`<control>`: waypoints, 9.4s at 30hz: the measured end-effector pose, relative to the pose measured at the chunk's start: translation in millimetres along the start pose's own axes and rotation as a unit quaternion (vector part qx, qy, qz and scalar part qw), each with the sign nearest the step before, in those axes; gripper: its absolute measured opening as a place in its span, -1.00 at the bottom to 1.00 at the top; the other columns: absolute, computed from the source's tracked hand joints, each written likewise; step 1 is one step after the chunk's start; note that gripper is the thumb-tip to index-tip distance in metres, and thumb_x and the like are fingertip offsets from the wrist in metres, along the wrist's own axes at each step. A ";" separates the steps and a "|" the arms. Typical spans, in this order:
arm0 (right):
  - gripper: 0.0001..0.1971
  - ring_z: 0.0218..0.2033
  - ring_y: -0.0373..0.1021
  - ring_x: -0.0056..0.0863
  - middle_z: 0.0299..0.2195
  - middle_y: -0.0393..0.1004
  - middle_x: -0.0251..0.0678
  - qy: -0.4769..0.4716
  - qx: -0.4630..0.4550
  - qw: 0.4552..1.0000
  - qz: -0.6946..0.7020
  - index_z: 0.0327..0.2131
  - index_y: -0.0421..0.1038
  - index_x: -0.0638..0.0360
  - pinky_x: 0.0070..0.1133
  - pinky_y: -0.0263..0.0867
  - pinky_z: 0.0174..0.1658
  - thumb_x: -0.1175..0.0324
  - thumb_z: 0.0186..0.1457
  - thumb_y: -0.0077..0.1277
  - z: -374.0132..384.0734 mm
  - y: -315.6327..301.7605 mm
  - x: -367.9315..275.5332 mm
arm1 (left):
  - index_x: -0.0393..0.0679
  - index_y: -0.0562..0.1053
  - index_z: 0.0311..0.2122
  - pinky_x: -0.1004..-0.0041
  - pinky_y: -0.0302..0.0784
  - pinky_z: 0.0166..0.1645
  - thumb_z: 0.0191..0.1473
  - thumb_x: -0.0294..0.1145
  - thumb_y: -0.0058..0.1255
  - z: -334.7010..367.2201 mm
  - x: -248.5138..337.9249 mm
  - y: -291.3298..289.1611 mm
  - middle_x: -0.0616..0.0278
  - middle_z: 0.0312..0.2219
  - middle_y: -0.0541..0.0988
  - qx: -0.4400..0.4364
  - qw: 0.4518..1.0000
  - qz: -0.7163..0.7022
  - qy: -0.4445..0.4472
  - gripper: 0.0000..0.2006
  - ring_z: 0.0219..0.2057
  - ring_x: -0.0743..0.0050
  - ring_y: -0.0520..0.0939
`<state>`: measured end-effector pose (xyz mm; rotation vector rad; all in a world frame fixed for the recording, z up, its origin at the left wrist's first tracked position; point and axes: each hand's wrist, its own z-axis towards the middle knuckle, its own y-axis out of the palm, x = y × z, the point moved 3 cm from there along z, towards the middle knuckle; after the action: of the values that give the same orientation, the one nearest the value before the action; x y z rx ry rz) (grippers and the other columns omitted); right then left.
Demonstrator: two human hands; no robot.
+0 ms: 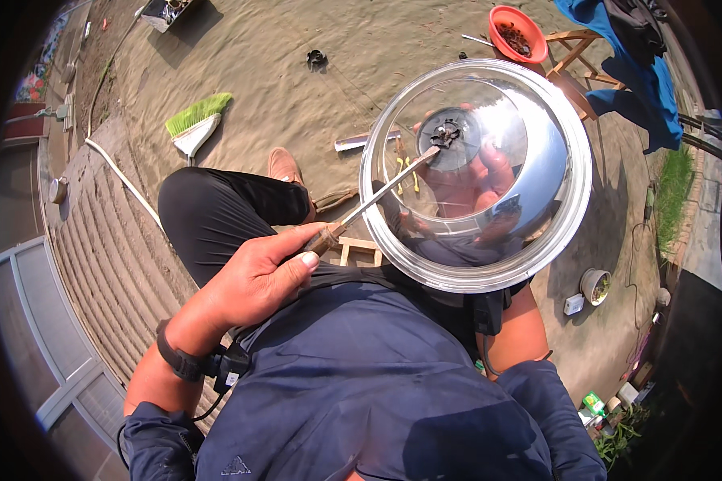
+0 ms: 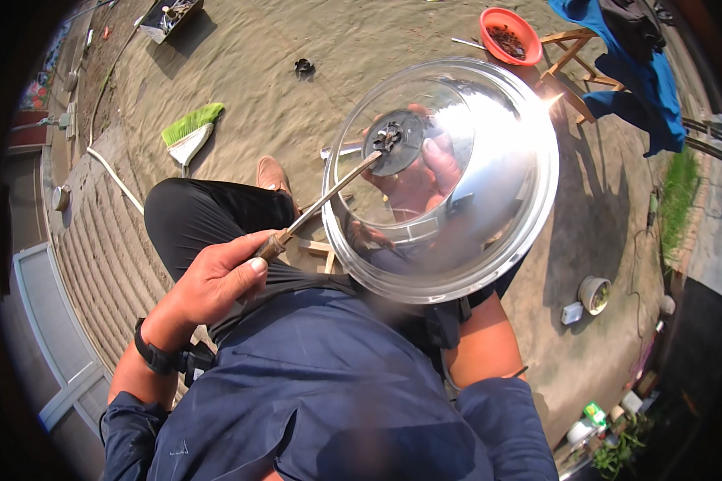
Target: The person repairs a metal pot lid by using pliers and a screwdriver to tighten or adjust the handle assembly.
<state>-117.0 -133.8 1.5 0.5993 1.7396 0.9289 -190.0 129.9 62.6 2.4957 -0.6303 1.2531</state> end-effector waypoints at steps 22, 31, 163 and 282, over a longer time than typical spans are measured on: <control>-0.27 0.20 0.26 -0.09 0.18 0.29 -0.07 -0.009 -0.002 1.000 -0.004 0.33 0.03 0.16 -0.19 0.39 0.10 -0.13 0.28 -0.14 1.6 2.2 -1.6 | -0.28 0.31 0.23 0.50 0.48 -0.23 0.33 -0.34 -0.09 1.2 -4.7 13.2 0.26 -0.39 0.51 0.017 0.999 0.045 0.022 -0.57 -0.41 0.57 0.50; -0.26 0.20 0.25 -0.06 0.18 0.29 -0.06 -0.006 0.002 1.000 -0.007 0.32 0.03 0.16 -0.18 0.38 0.11 -0.15 0.28 -0.14 -0.9 1.8 -2.2 | -0.24 0.27 0.28 0.63 0.29 -0.49 0.37 -0.28 -0.18 5.0 -8.5 19.3 0.43 -0.59 0.38 -0.018 0.999 -0.032 0.003 -0.55 -0.63 0.74 0.34; -0.26 0.11 0.37 -0.15 0.13 0.35 0.25 -0.027 0.050 0.998 -0.040 0.33 0.03 0.16 -0.30 0.23 0.23 0.30 0.08 0.04 -9.8 8.9 -0.5 | -0.21 0.38 0.14 0.67 0.23 -0.59 0.38 -0.20 -0.16 28.9 -4.3 14.9 0.40 -0.65 0.37 0.050 0.986 -0.160 0.019 -0.63 -0.71 0.73 0.31; -0.52 -0.25 0.54 -0.16 -0.10 0.56 -0.11 -0.156 -0.115 0.620 -0.760 0.01 0.47 0.23 -0.50 0.47 -0.20 0.49 -0.07 0.22 25.7 15.3 -10.7 | -0.28 0.09 0.34 0.15 0.50 0.16 0.15 0.36 -0.09 167.9 17.9 -31.7 -0.05 0.23 0.28 0.004 0.952 -0.242 0.187 -0.06 0.20 0.02 0.43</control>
<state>-89.8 -125.3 15.4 -0.8616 1.1198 -0.2333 -49.3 80.8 -22.8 2.1359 0.0777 1.4569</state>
